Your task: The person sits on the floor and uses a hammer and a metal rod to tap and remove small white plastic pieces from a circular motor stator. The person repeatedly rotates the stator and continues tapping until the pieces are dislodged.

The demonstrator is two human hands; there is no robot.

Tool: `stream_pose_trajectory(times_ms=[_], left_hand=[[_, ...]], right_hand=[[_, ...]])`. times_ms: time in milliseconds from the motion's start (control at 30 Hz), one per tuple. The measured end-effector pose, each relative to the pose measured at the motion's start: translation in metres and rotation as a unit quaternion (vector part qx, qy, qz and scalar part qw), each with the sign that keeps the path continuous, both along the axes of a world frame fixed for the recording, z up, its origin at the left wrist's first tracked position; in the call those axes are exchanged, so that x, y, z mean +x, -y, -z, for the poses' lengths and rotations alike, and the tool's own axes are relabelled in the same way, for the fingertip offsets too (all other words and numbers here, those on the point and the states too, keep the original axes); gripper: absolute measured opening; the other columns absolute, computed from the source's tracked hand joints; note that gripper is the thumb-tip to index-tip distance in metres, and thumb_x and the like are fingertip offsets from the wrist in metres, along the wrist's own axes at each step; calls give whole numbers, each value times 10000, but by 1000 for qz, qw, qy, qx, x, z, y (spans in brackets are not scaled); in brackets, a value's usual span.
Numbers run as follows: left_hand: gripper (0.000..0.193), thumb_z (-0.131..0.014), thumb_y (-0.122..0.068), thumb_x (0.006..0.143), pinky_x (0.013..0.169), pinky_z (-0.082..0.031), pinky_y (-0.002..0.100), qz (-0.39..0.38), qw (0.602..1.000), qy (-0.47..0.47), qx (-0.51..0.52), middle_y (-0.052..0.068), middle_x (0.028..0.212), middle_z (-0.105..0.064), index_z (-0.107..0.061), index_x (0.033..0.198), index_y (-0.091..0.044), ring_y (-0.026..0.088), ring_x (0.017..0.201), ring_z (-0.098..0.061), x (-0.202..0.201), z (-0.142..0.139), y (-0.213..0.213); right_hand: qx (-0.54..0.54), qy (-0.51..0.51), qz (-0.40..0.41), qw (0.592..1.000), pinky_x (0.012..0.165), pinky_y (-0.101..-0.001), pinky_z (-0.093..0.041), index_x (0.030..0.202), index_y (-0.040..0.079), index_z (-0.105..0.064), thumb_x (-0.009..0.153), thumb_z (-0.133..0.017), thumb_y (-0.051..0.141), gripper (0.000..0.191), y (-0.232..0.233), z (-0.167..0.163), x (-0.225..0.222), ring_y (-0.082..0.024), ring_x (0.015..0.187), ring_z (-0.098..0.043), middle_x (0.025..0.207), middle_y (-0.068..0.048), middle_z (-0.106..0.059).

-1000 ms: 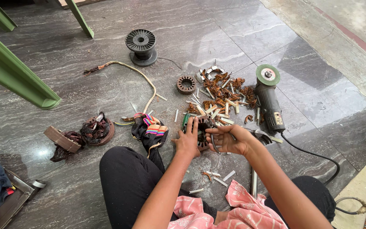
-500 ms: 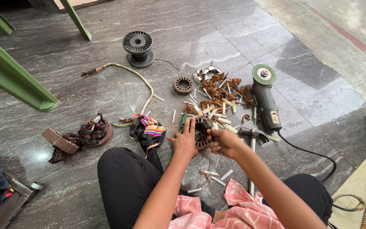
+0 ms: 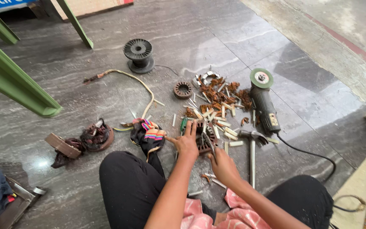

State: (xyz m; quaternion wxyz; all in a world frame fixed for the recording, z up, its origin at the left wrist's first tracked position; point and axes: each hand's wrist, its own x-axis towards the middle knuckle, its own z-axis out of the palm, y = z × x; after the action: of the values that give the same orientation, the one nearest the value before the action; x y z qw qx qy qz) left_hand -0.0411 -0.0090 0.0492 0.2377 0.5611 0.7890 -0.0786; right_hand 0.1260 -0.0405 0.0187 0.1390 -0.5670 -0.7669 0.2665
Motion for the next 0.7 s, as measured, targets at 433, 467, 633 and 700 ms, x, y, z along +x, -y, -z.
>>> stream_pose_trajectory(times_ms=[433,467,633,700], left_hand=[[1333,-890,-237,747,1119,-167,821,36,995,-67,57,-35,1750,-14,72,1667,-292,374,1207,-637,-2,24,-8],[1360,-908,-253,732,1117,-173,822,43,995,-77,53,-28,1753,-17,74,1672,-282,363,1198,-647,-1,23,-8],[1620,-1009,-524,533,1130,-166,802,46,997,-57,24,-22,1732,-29,117,1663,-241,379,1291,-581,-2,12,-3],[1635,-1007,-552,516,1130,-162,808,46,997,-58,29,-6,1729,-46,113,1658,-215,378,1285,-585,-2,12,3]], right_hand=[[-24,-306,117,945,763,-412,-596,1264,61,-622,1044,-504,198,284,24,-75,32,-247,957,-687,1140,-94,-637],[-138,-394,174,892,793,-448,-601,1267,43,-603,1055,-474,213,301,12,-73,33,-271,990,-687,1163,-103,-630],[-359,-515,254,736,875,-556,-595,1309,34,-587,1050,-391,232,381,-17,-62,36,-316,1115,-679,1254,-85,-643],[-381,-500,234,742,878,-540,-591,1316,26,-594,1062,-399,248,390,-15,-56,37,-312,1121,-679,1279,-96,-646]])
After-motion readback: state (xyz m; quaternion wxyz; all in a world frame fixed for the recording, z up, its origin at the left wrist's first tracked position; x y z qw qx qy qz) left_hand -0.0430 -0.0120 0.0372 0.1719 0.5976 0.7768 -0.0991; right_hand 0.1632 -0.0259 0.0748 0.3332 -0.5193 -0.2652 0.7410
